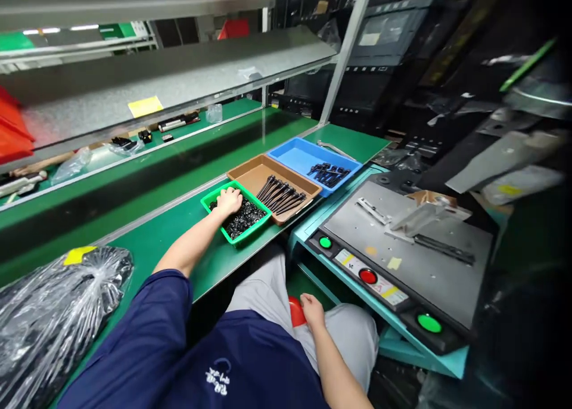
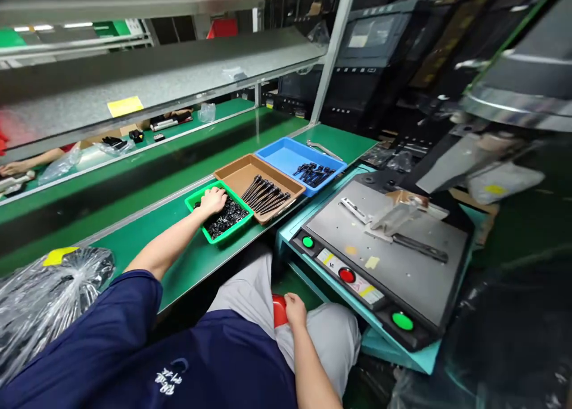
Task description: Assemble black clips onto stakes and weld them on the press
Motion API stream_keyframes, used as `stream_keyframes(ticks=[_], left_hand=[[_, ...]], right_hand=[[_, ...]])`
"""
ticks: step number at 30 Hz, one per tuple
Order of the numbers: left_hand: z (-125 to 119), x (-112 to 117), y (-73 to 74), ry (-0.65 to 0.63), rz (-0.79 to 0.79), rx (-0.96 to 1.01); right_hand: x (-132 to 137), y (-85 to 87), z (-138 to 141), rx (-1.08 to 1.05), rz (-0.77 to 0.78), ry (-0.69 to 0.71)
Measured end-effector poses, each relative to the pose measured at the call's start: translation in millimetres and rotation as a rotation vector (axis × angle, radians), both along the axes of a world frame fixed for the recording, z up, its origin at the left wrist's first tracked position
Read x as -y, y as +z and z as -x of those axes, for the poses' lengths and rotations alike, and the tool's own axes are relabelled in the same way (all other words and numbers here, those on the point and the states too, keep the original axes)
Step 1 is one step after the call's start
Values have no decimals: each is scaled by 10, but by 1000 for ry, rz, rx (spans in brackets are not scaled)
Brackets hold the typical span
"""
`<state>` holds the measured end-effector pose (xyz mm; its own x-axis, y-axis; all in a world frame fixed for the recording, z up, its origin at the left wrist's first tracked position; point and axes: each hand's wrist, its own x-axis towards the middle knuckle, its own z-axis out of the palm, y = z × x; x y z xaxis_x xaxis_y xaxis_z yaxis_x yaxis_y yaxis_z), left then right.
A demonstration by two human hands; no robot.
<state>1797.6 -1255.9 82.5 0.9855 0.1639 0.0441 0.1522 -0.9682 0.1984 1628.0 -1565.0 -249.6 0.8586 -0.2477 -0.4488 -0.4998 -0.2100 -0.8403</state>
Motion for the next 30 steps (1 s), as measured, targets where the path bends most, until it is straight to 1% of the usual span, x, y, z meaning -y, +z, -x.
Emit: stream_keyframes(ticks=[3, 5, 9, 13, 15, 17, 20, 21, 23, 25, 27, 28, 29, 30], left_hand=[[-82, -26, -40, 7, -47, -25], [-107, -44, -11, -34, -63, -69], [-104, -77, 136, -129, -46, -165], [6, -188, 278, -150, -19, -203], [50, -250, 294, -98, -40, -198], [65, -281, 269, 7, -71, -216], [67, -236, 243, 152, -103, -269], [81, -194, 259, 172, -110, -279], [167, -78, 339, 147, -124, -295], [316, 33, 443, 32, -144, -316], [421, 49, 497, -99, -192, -361], [411, 11, 483, -111, -241, -366], [351, -49, 436, -35, -291, -297], [250, -116, 358, -6, -309, -213]], right_hand=[[-17, -2, 97, 30, -79, -71], [-17, -12, 149, 43, -110, -100], [-4, 23, 216, 71, -139, -107], [-9, 120, 233, 98, -142, -66], [-22, 168, 228, 104, -132, -30], [-46, 222, 211, 105, -119, 19], [-115, 335, 158, 100, -100, 106], [-146, 382, 142, 97, -94, 129], [-204, 482, 132, 90, -84, 146], [-228, 584, 159, 77, -76, 108], [-188, 680, 200, 59, -73, 21], [-139, 725, 216, 50, -71, -35], [-75, 768, 228, 40, -68, -94], [0, 810, 240, 32, -66, -149]])
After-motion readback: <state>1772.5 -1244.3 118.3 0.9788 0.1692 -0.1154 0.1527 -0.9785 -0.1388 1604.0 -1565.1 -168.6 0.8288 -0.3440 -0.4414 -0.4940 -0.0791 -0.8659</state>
